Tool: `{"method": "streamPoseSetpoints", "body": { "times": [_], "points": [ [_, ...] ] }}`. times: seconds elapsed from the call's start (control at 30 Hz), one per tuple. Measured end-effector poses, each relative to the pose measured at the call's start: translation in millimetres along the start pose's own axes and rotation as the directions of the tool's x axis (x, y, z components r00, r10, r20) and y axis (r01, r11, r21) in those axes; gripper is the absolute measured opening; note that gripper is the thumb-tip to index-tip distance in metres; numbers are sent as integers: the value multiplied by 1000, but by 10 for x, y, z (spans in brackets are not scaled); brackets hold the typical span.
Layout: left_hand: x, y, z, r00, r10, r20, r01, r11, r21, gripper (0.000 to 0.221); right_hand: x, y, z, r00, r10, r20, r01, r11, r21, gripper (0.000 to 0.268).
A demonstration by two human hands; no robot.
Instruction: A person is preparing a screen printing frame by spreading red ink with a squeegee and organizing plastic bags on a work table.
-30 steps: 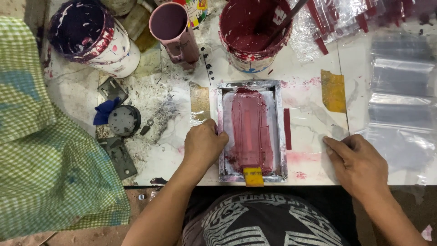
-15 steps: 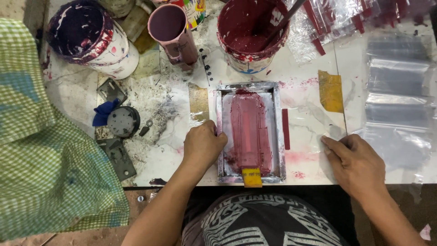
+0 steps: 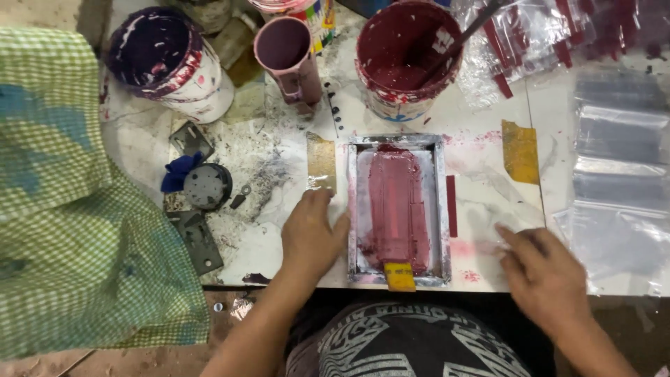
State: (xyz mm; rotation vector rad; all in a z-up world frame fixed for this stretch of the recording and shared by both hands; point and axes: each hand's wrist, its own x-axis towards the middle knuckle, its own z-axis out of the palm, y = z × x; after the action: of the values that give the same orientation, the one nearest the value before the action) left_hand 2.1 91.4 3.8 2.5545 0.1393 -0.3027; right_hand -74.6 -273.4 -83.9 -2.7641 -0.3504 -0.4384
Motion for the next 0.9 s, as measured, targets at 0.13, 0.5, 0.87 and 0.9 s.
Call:
{"method": "streamPoseSetpoints", "body": {
  "times": [0.13, 0.5, 0.87, 0.9],
  "points": [
    [-165, -40, 36, 964, 135, 229, -172, 974, 149, 67, 93, -364, -43, 995, -78, 59, 74, 995, 60, 46],
    [-143, -296, 299, 862, 485, 145, -506, 836, 212, 77, 303, -729, -95, 977, -203, 69, 195, 975, 108, 24],
    [-147, -295, 263, 886, 407, 220, -442, 886, 141, 81, 296, -537, -14, 996, 58, 72, -70, 983, 169, 31],
    [-150, -308, 297, 889, 432, 153, -451, 885, 118, 80, 253, -468, -13, 980, 201, 10, -199, 965, 171, 32]
  ]
}}
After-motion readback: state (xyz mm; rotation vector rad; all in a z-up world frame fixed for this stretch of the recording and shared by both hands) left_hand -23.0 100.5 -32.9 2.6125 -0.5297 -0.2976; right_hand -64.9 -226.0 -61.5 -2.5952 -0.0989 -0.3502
